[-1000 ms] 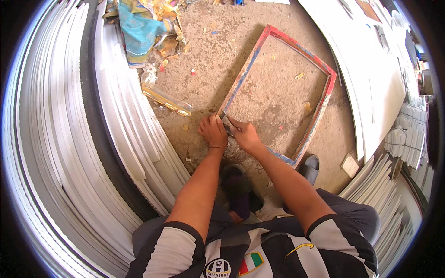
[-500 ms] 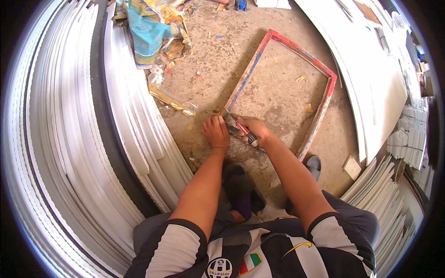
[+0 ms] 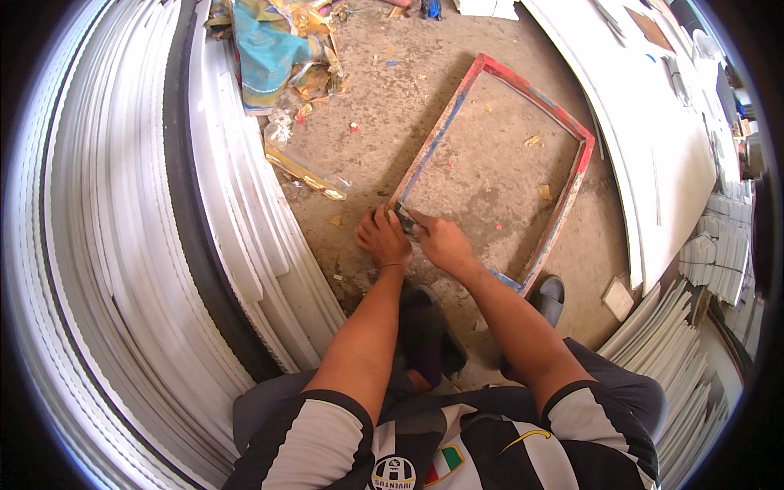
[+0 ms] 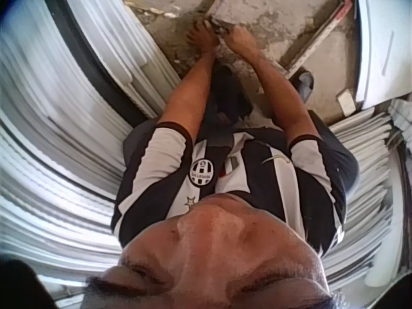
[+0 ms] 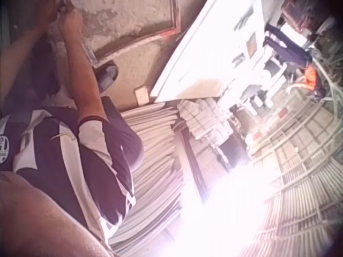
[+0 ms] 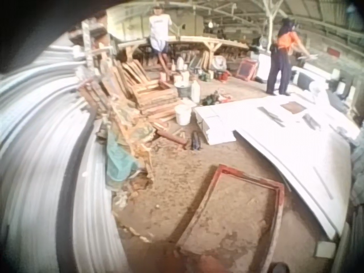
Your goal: The person sits on the floor and uses a utility knife to scrape the inner edges of a rectangular frame. The person holds the frame steady with one hand while scraping the surface with the other, removing material from the frame's interior.
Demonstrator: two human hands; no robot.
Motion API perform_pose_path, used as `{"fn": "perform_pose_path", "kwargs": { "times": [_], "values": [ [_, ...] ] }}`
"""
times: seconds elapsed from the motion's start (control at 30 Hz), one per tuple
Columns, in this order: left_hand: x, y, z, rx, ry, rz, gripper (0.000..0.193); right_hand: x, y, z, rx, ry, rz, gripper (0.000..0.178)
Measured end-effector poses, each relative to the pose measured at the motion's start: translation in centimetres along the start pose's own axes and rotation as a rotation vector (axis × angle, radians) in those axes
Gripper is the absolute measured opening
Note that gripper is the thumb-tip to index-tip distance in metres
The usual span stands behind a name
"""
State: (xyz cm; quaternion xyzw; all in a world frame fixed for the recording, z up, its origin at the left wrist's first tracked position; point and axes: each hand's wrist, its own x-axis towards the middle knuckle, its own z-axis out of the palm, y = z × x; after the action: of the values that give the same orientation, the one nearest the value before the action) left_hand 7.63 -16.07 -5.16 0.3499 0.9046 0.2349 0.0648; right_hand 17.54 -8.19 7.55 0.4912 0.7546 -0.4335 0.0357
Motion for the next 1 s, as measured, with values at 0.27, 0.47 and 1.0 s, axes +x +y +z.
{"fn": "perform_pose_path", "kwargs": {
  "times": [0.27,0.47,1.0],
  "values": [
    [0.1,0.0,0.2,-0.035,0.007,0.020,0.034,0.6,-3.1,-2.2,-0.195,-0.088,-0.015,0.042],
    [0.2,0.3,-0.5,-0.034,0.020,0.035,0.035,1.0,-3.6,-2.1,-0.131,-0.129,0.011,0.041],
    [1.1,-0.5,-1.0,-0.048,0.040,0.103,0.036,0.8,-3.5,-1.2,-0.212,-0.114,0.044,0.044]
  ]
}}
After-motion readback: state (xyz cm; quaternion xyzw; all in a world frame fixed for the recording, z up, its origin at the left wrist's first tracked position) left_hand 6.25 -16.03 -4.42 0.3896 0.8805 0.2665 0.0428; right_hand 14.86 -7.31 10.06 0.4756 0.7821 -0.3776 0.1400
